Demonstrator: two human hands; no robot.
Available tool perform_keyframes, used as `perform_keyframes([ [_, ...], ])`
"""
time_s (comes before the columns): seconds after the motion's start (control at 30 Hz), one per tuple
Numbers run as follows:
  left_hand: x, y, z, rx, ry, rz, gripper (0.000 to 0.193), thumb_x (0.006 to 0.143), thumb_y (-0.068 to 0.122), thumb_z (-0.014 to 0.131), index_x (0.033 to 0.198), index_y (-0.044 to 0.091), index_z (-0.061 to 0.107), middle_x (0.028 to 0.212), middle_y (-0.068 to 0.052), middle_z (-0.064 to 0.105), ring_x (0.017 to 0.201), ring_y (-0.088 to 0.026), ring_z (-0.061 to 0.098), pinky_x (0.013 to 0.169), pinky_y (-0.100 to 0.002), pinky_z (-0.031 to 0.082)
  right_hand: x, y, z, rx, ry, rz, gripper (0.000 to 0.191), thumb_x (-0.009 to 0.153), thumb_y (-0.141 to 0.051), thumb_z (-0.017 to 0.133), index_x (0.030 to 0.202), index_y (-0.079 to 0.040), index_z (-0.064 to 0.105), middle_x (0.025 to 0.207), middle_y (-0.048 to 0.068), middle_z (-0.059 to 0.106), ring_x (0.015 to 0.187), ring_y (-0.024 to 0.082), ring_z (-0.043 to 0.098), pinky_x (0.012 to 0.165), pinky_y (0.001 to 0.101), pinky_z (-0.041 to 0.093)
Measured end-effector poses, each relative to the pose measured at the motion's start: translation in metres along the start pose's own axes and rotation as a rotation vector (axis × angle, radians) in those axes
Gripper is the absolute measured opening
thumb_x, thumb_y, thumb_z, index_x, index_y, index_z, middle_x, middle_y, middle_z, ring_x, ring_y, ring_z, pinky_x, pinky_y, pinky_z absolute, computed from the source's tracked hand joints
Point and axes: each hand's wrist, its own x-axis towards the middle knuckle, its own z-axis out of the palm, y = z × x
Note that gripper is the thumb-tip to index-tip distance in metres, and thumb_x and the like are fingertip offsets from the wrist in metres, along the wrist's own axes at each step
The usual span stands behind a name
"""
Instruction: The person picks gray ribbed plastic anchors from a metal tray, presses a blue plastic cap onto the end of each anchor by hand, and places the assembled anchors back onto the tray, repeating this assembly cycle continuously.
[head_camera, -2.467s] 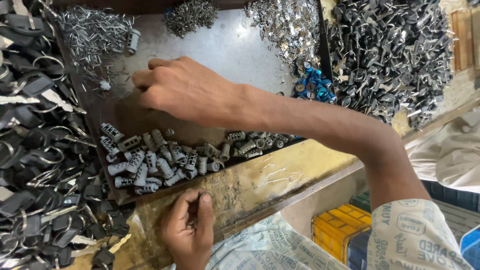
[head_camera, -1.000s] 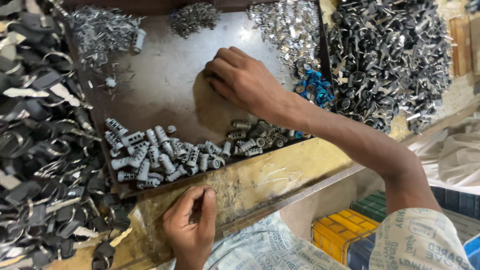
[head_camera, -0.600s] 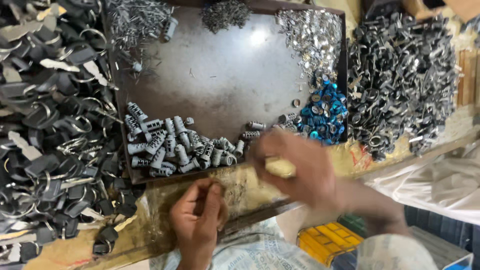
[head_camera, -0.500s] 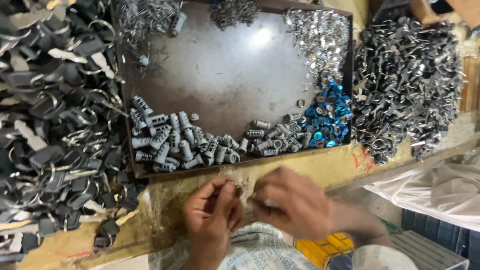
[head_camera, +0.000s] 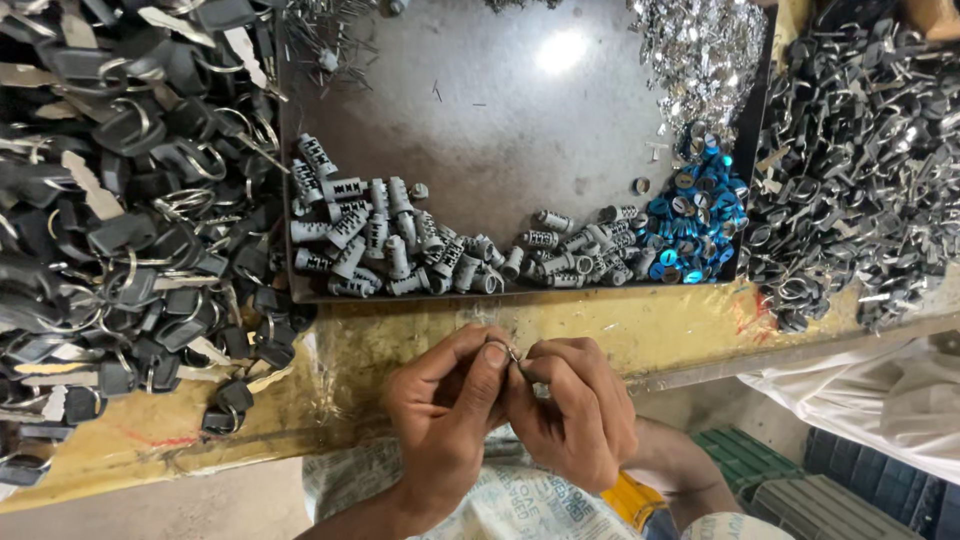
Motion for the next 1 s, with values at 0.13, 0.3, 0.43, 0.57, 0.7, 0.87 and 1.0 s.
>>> perform_keyframes([
  [0.13,0.006,-0.001,-0.005,0.044,-0.008,0.099,0.014,0.102,0.006,0.066,0.101,-0.006,0.075,0.073,-0.004,0.071,0.051,-0.003,0.054,0.042,-0.02,0.04,0.006,0.003,-0.005,0.16,-0.08,0.065,0.025,0.077,0.014,0.08,0.097,0.01,0.066,0.087,0.02,0.068,0.071,0.027,0.07,0.061,0.033,0.058],
  [0.3,0.024,0.037,-0.005,0.621,-0.101,0.276,0.014,0.098,0.007,0.067,0.103,-0.003,0.075,0.079,-0.005,0.071,0.062,-0.004,0.06,0.052,-0.02,0.046,0.018,0.017,-0.021,0.159,-0.28,0.128,0.03,0.076,0.011,0.08,0.104,0.01,0.07,0.088,0.019,0.07,0.072,0.024,0.072,0.06,0.0306,0.057],
  [0.43,0.038,0.064,-0.013,0.573,-0.401,0.013,0.013,0.094,0.006,0.067,0.093,-0.002,0.077,0.078,-0.005,0.077,0.062,-0.008,0.064,0.054,-0.022,0.048,0.022,0.014,-0.018,0.282,-0.364,0.076,0.025,0.076,0.011,0.075,0.099,0.006,0.07,0.087,0.018,0.069,0.073,0.024,0.071,0.061,0.0317,0.056],
  [0.57,0.031,0.055,-0.026,0.694,-0.283,0.304,0.01,0.093,0.005,0.066,0.089,-0.002,0.072,0.079,-0.005,0.071,0.066,-0.008,0.064,0.059,-0.023,0.05,0.039,0.015,-0.017,0.319,-0.503,0.189,0.021,0.08,0.012,0.073,0.099,0.004,0.073,0.091,0.016,0.073,0.075,0.019,0.074,0.06,0.0297,0.06],
  [0.7,0.011,0.028,-0.038,0.179,-0.035,0.081,0.012,0.099,0.006,0.064,0.093,-0.003,0.069,0.062,-0.001,0.057,0.05,-0.006,0.048,0.045,-0.024,0.038,0.087,0.066,-0.009,0.495,-0.78,0.239,0.008,0.093,-0.012,0.073,0.096,-0.006,0.078,0.087,0.006,0.079,0.068,0.011,0.076,0.055,0.0253,0.057],
  [0.87,0.003,0.0,-0.046,0.122,0.04,0.198,0.017,0.103,0.012,0.059,0.096,-0.002,0.065,0.062,-0.002,0.055,0.045,-0.005,0.048,0.037,-0.026,0.042,0.14,0.146,0.07,0.043,-0.438,0.148,0.023,0.118,-0.02,0.067,0.104,-0.002,0.073,0.071,0.004,0.067,0.059,0.009,0.06,0.053,0.0265,0.044],
  [1.0,0.003,-0.01,-0.052,0.239,0.045,0.208,0.016,0.104,0.013,0.059,0.097,-0.001,0.063,0.071,-0.002,0.057,0.051,-0.005,0.049,0.042,-0.025,0.043,0.154,0.143,0.132,0.061,-0.366,-0.011,0.011,0.105,-0.013,0.077,0.103,-0.003,0.072,0.086,0.009,0.074,0.074,0.018,0.071,0.069,0.0322,0.057],
])
